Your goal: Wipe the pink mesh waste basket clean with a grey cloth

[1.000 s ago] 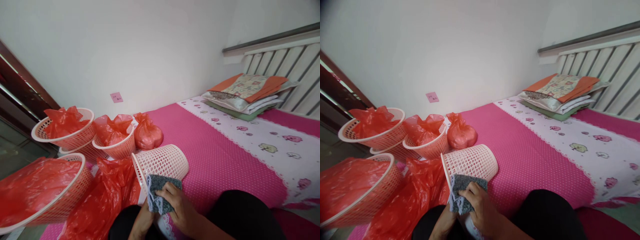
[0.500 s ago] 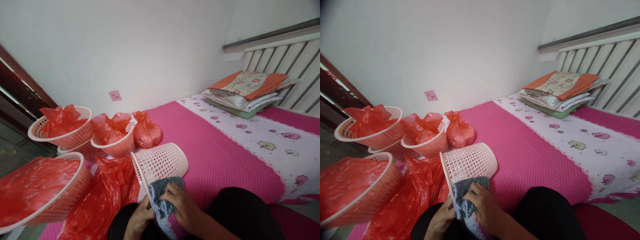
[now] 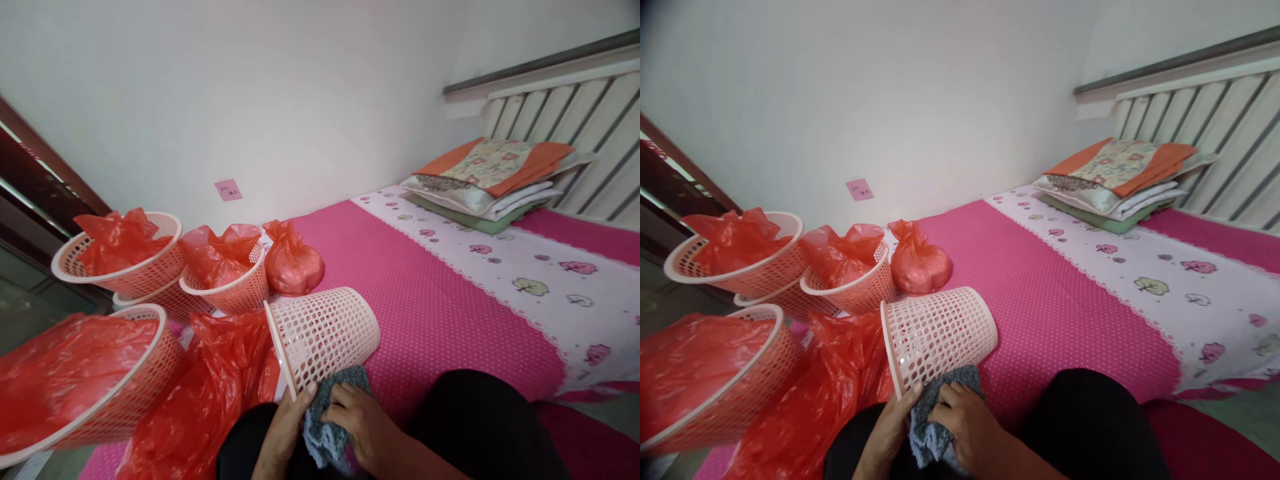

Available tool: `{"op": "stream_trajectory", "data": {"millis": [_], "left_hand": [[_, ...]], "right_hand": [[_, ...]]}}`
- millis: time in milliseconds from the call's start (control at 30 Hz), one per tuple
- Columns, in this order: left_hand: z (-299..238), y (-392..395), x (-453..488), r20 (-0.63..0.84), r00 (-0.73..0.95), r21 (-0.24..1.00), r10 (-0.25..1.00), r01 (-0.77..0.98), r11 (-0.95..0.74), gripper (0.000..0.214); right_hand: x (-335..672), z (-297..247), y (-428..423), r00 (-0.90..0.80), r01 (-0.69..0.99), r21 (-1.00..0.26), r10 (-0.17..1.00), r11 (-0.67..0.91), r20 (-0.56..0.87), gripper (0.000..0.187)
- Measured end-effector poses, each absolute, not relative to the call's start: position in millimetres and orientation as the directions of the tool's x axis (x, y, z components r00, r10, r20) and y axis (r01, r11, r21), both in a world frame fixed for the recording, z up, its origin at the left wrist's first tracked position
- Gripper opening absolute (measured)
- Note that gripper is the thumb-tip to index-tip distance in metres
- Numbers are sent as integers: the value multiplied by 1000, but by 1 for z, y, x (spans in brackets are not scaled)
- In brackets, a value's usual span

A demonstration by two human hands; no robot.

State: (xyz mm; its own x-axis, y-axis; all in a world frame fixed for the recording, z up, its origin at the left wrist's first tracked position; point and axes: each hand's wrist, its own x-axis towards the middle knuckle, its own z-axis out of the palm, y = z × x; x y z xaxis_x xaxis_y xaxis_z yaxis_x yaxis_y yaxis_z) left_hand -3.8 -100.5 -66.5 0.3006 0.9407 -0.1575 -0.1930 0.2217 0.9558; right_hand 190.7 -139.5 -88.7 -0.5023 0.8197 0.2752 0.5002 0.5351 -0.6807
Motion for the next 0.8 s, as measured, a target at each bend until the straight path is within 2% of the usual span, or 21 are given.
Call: {"op": "stream_trajectory", "data": {"millis": [133,233,400,467,533,633,700,800], "left_hand": [[-69,-98,-3,-174,248,955,953,-192,225,69],[-76,-97,-6,-201,207,952,957,-189,241,71],[-79,-98,-8,-243,221,943,944,-173,283,73],[-77,-98,-7,-210,247,949,946,-182,258,73],[-75,-98,-6,-173,262,957,950,-184,225,72],[-75,-97,-6,-167,285,960,944,-173,222,71],[-77,-96,-7,-169,307,959,937,-170,229,72],[-79,-95,-9,-163,330,962,930,-155,224,73]], "right_hand": [[200,-104,-136,-520,557,-653,829,513,207,27],[217,-115,-133,-483,579,-681,862,447,155,24],[262,-119,-133,-269,555,-815,963,165,13,26],[284,-113,-133,-148,446,-895,986,-1,-75,23],[307,-101,-134,-50,225,-958,980,-178,-194,25],[337,-79,-132,8,-183,-914,929,-363,-370,33],[351,-67,-127,144,-349,-876,905,-332,-400,37],[359,-59,-113,402,-408,-895,846,-178,-351,38]]}}
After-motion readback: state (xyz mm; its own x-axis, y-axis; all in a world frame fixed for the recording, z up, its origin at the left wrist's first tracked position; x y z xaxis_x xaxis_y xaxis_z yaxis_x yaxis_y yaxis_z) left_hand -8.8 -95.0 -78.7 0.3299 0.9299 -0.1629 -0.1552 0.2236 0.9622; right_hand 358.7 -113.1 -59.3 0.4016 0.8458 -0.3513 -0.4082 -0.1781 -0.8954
